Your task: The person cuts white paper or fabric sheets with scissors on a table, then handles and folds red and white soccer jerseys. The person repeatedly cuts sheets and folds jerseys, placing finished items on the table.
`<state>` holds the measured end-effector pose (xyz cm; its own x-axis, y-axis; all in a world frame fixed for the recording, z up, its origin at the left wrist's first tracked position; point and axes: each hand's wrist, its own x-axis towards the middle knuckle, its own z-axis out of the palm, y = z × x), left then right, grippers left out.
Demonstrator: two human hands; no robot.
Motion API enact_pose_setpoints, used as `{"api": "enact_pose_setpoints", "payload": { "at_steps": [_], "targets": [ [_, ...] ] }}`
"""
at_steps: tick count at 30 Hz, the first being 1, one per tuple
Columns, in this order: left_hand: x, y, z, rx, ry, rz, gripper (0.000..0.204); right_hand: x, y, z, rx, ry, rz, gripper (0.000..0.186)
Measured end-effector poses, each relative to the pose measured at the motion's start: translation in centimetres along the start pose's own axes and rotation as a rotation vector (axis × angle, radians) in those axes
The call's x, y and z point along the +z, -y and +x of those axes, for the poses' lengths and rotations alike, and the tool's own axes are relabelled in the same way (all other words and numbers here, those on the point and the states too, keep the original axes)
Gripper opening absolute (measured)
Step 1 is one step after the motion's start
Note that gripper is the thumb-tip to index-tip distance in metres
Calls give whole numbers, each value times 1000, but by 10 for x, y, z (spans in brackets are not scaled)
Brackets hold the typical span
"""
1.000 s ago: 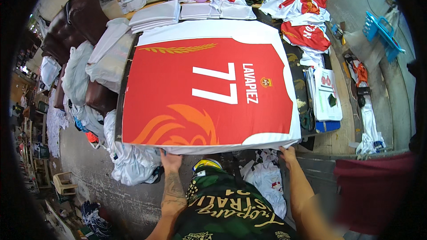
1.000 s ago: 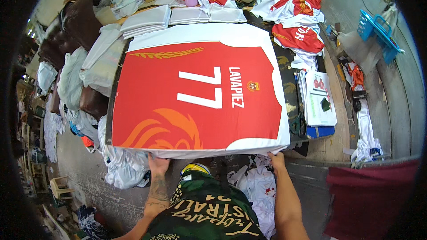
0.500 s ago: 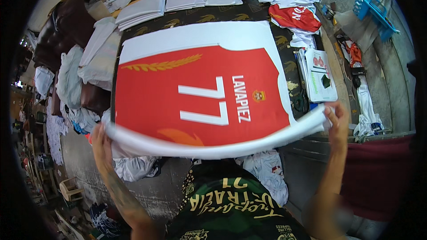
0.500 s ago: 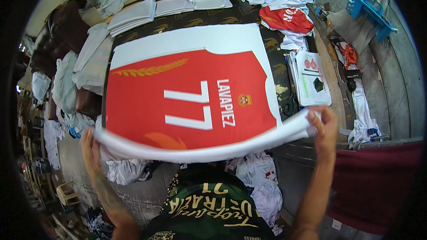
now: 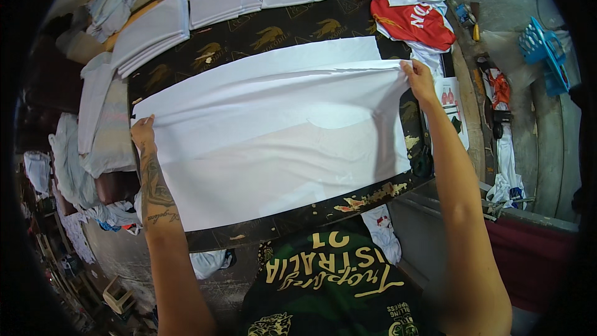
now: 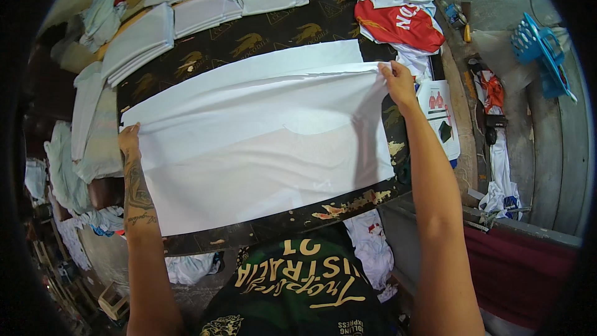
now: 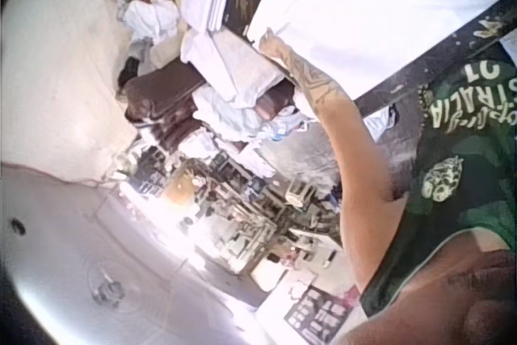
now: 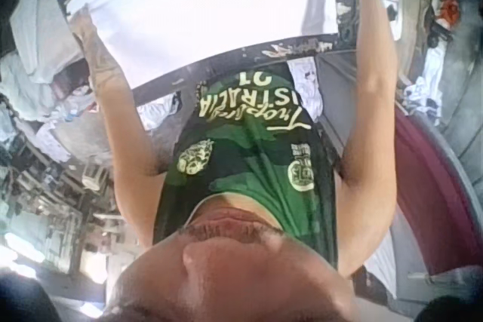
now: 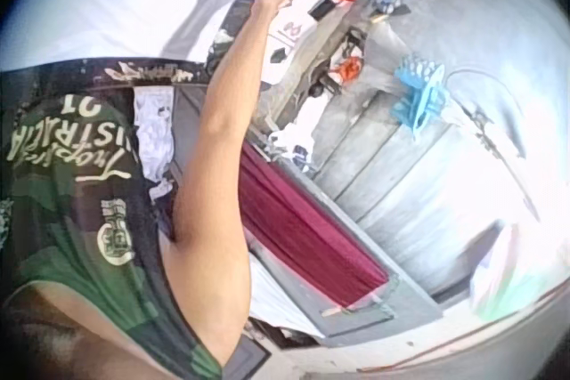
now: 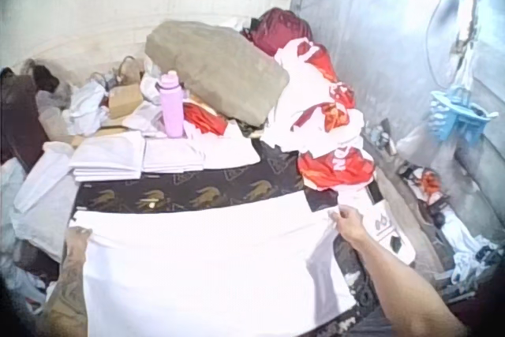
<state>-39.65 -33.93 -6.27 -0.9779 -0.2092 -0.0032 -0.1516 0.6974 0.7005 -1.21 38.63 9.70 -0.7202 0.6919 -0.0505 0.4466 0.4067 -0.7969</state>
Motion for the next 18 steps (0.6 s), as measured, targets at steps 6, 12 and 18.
{"api": "enact_pose_setpoints", "payload": {
  "at_steps": [6, 12, 18],
  "targets": [
    [34, -6, 53, 146, -135, 239, 45, 66, -40, 83, 26, -216, -180, 41],
    [33, -14, 74, 52, -93, 173, 49, 94, -33, 125, 152, -155, -346, 68],
    [37, -55, 61, 193, -174, 256, 50, 105, -9, 132, 215, -106, -344, 52]
  ]
}}
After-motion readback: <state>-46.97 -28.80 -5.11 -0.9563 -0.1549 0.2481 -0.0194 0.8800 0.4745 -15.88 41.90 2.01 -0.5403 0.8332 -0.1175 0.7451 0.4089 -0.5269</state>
